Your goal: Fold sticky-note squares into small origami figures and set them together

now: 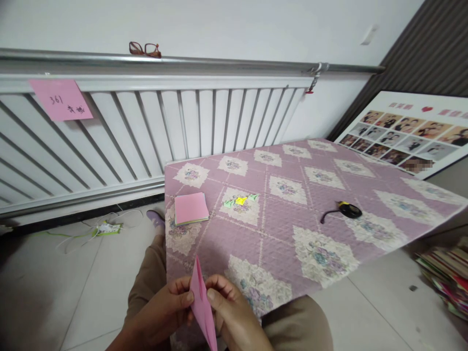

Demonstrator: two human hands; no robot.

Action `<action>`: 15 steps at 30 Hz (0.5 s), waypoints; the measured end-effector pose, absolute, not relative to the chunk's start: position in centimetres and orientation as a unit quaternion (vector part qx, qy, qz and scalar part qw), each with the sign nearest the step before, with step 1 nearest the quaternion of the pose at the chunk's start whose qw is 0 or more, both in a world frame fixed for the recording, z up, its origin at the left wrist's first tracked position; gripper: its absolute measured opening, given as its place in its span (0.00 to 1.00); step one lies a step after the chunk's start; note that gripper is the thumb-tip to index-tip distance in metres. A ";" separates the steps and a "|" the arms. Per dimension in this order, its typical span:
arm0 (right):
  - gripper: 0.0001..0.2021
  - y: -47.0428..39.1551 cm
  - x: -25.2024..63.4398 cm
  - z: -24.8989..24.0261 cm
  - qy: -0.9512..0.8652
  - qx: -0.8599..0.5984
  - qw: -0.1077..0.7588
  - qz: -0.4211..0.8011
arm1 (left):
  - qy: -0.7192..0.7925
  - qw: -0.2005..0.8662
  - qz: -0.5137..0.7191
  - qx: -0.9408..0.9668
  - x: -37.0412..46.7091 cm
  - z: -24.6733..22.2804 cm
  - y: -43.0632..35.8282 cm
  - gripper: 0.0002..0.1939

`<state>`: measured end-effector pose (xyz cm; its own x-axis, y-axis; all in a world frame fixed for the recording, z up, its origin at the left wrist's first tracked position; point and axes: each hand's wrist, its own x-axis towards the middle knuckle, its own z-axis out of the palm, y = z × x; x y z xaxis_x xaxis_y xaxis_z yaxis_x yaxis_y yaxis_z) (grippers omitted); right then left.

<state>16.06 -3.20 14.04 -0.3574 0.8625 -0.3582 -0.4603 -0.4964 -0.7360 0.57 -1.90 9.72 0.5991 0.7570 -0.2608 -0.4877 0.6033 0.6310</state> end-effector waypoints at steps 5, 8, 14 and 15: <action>0.13 -3.0 16.3 13.3 -0.339 -0.459 0.437 0.695 | 0.256 0.861 0.357 0.255 0.4 9.3 -1.7 0.18; 0.09 -3.0 16.8 12.8 -0.446 -0.511 0.430 0.596 | 0.258 0.863 0.358 0.245 0.3 9.1 -1.8 0.17; 0.08 -3.0 17.5 13.2 -0.606 -0.526 0.342 0.488 | 0.252 0.868 0.367 0.221 0.6 8.9 -1.9 0.16; 0.08 -2.9 17.6 13.3 -0.622 -0.524 0.332 0.478 | 0.252 0.870 0.366 0.215 0.6 8.9 -1.9 0.16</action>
<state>17.65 -2.95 13.32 -0.2312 0.9689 -0.0883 0.3347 -0.0060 -0.9423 0.56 -1.85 8.85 0.6057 0.7442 -0.2816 -0.5277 0.6406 0.5578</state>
